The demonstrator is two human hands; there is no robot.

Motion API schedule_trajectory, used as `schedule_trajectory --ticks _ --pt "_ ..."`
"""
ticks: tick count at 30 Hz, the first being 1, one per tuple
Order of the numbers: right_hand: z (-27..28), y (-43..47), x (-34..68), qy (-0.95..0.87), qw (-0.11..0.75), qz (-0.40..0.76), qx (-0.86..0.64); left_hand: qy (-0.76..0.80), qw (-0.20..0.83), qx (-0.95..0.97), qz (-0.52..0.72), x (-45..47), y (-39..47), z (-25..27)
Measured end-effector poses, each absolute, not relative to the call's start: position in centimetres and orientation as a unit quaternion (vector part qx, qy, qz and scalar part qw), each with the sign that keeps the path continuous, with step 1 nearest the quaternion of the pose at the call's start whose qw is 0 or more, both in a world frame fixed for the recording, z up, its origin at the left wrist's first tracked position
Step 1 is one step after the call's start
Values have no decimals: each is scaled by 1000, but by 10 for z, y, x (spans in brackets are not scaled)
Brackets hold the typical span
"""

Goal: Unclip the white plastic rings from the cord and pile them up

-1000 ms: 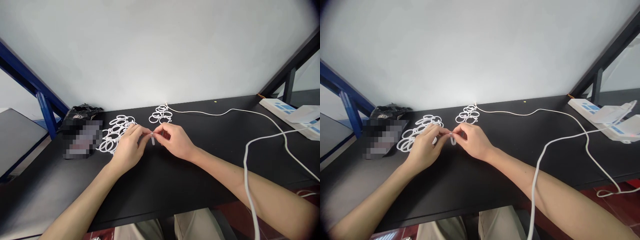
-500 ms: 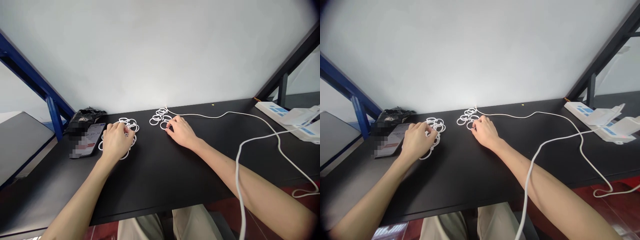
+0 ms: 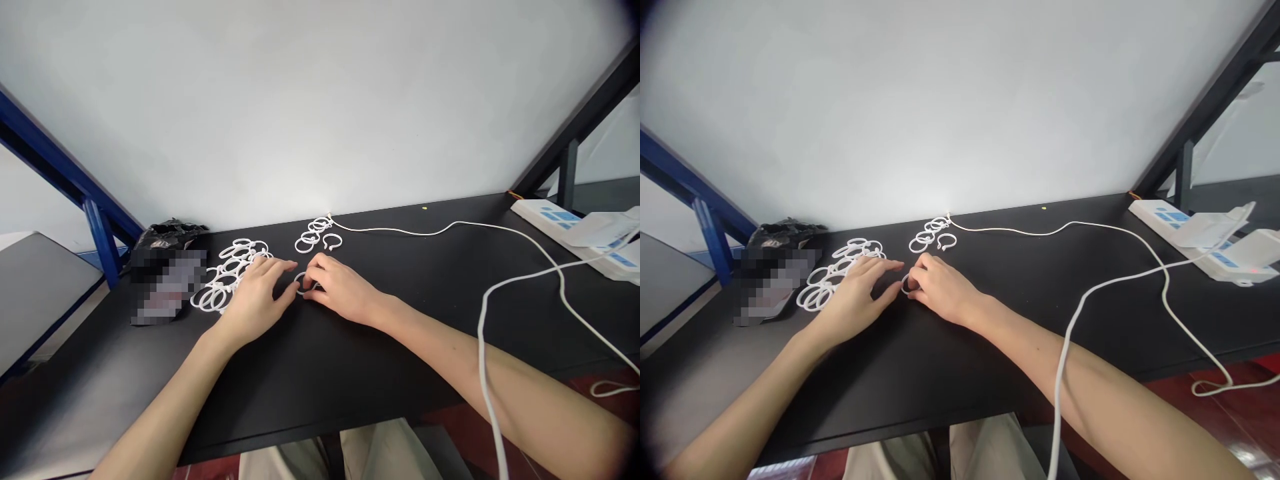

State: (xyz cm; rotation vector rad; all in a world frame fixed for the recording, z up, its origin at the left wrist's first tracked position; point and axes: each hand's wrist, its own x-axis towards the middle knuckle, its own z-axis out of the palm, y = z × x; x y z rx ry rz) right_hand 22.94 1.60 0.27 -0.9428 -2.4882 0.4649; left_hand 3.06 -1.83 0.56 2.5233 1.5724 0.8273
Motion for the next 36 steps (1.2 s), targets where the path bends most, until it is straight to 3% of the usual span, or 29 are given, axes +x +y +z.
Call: schedule_trajectory --ticks 4,16,24,36 --pt "-1 17 230 -886 238 204 -341 482 77 842 230 37 -23 5" --pt "9 10 229 -886 330 175 -274 494 39 823 278 37 -23 6" --pt "15 5 228 -854 411 195 -252 519 143 783 311 36 -24 11" --pt "12 6 226 -839 377 231 -318 533 182 760 324 39 -25 11"
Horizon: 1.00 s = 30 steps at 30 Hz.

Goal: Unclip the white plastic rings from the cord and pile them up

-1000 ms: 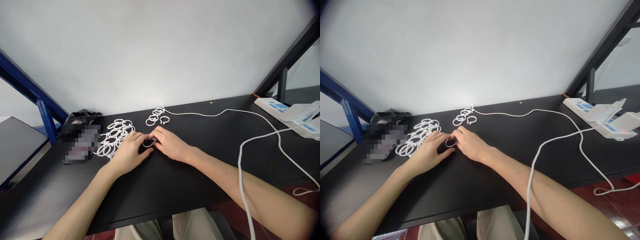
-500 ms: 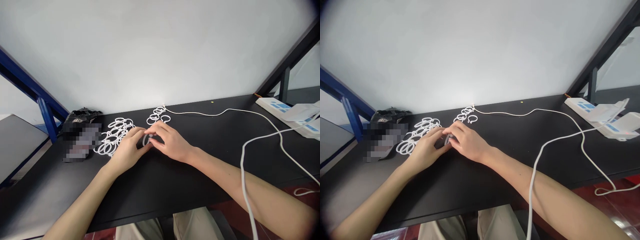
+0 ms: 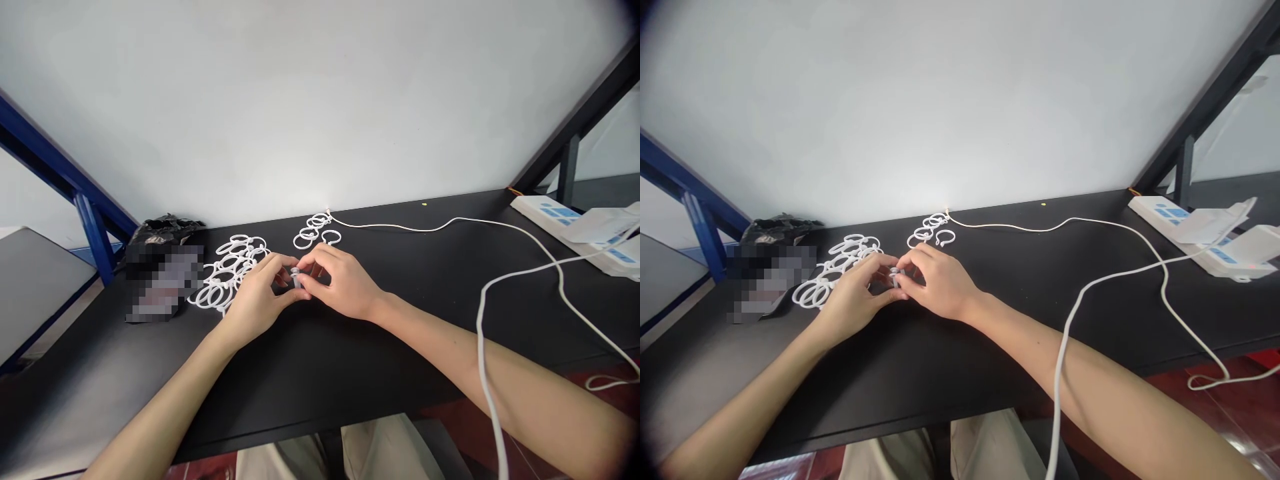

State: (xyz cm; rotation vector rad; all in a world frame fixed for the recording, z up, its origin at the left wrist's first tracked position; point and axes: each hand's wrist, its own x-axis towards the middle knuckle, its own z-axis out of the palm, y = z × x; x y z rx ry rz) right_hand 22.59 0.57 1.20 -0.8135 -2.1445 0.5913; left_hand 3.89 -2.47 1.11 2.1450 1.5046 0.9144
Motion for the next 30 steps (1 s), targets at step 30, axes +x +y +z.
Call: schedule_trajectory --ticks 30 --pt "6 9 226 -815 370 302 -327 569 169 724 351 43 -24 9"
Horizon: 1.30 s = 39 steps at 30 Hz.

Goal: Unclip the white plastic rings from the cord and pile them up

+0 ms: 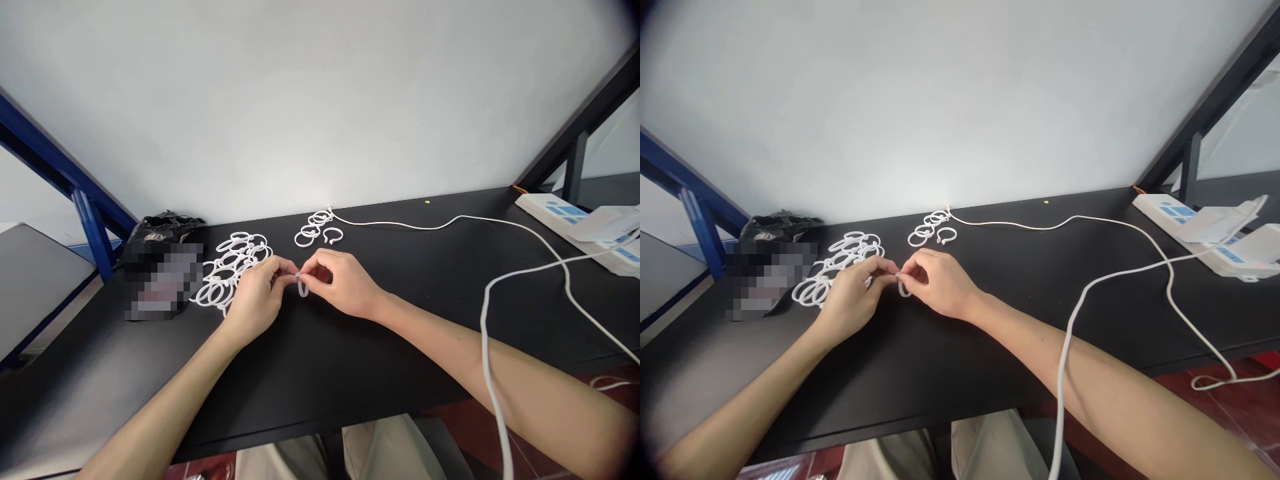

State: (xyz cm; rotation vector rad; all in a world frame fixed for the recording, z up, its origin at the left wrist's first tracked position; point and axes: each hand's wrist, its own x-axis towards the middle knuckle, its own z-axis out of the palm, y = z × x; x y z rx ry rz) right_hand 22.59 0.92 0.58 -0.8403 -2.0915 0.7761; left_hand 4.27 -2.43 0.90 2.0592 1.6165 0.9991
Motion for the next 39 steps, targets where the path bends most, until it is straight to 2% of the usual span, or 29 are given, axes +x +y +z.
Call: schedule_trajectory --ticks 13,16,20,26,31,36,39 --pt "4 16 227 -815 368 292 -340 564 187 734 330 43 -25 13" --pt "3 29 234 -842 341 222 -355 582 154 721 342 41 -24 15" --pt "-1 53 250 -843 283 87 -448 639 102 669 366 29 -17 18" --pt "-4 63 258 -838 205 47 -504 710 48 624 323 2 -5 15" --pt "-3 59 255 -840 214 80 -493 742 -4 611 277 -11 0 8" --pt "-4 50 246 -821 302 200 -441 687 -85 638 338 -3 -5 10" --pt "-1 37 236 -806 358 265 -391 597 -70 715 358 12 -12 12"
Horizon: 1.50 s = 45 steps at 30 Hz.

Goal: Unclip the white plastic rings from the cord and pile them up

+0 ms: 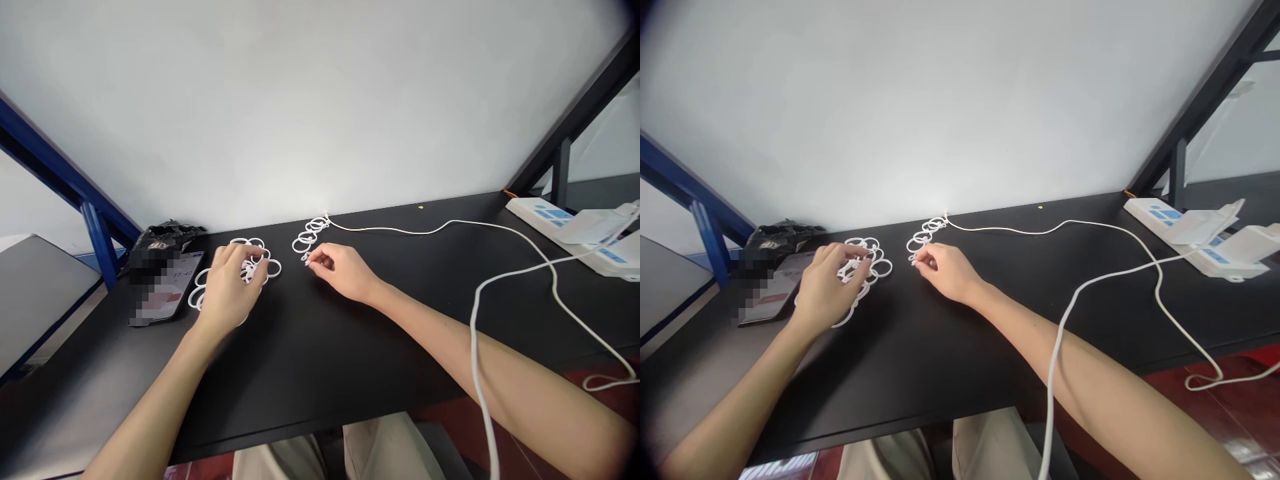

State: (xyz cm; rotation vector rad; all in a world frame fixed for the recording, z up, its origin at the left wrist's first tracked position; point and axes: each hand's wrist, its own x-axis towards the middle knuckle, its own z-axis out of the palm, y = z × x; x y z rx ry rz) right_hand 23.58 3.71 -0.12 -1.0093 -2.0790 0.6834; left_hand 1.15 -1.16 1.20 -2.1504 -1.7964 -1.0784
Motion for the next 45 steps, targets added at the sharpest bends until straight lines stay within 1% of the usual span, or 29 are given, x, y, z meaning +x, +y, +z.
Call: schedule_trajectory --ticks 4,10,20,27,45 --pt "5 18 226 -792 390 314 -348 -516 14 -785 -343 27 -20 11" --pt "10 7 223 -789 393 337 -331 -509 -14 -790 -341 31 -24 10" --pt "7 7 222 -781 400 316 -360 -499 -2 -797 -340 34 -25 13" --pt "9 7 223 -799 391 298 -347 -508 9 -799 -322 35 -26 12" --pt "10 7 225 -811 391 267 -343 -509 12 -794 -332 39 -28 10"
